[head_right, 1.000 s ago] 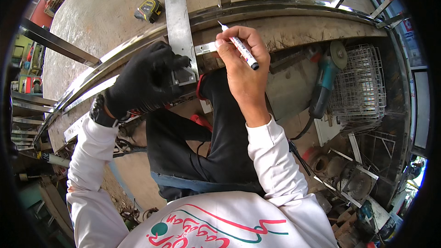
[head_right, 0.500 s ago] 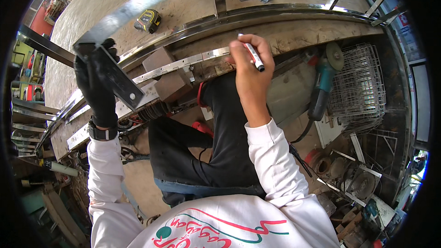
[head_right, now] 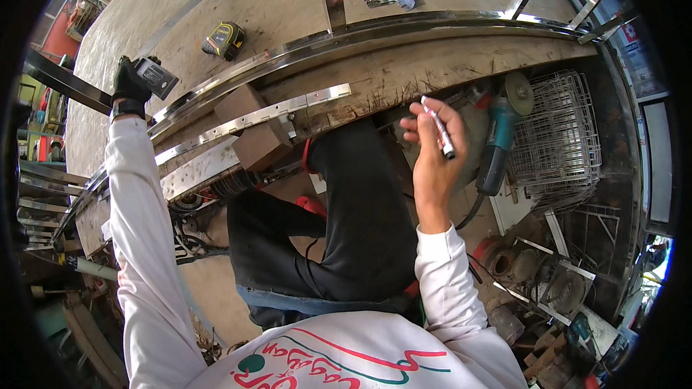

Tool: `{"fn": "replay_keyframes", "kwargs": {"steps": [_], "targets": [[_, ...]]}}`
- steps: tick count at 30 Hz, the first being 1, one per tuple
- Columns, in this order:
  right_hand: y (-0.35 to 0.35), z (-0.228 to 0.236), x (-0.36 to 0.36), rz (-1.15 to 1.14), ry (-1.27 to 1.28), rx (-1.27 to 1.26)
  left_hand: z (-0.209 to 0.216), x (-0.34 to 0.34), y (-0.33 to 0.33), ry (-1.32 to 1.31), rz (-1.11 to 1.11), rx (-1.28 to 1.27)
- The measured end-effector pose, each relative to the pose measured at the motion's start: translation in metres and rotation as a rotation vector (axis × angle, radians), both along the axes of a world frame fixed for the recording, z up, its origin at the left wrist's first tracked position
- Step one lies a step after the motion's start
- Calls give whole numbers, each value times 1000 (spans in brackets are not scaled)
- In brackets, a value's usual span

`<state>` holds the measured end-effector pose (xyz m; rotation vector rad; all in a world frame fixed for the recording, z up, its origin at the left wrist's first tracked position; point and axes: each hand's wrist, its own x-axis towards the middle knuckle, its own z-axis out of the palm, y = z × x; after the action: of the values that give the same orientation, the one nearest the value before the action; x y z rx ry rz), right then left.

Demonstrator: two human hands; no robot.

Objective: The person measures and marks a metal bar with a tape measure and marker, then uses an angle grinder to cut and smooth the metal. They use a hammer to adjust small metal pieces and continue measuring and marking the workpiece.

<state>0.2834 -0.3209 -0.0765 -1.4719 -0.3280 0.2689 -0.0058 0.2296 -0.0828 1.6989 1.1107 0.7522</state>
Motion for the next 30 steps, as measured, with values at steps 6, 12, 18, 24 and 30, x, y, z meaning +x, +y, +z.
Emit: {"fn": "replay_keyframes", "kwargs": {"steps": [6, 12, 18, 24, 30], "targets": [[-18, -13, -42, 184, 36, -31, -40, -55, 66, 772, 159, 1008], [-35, -15, -59, 160, -82, -105, -4, 52, -35, -31, 492, 233], [-31, -27, -48, 226, -359, -233, 42, 149, -116, -280, -106, 488], [-29, -29, -49, 232, -404, -189, 62, 202, -176, 2, -341, 415], [-34, -36, -46, 217, -396, -183, 53, 154, -187, 20, -384, 551]]}}
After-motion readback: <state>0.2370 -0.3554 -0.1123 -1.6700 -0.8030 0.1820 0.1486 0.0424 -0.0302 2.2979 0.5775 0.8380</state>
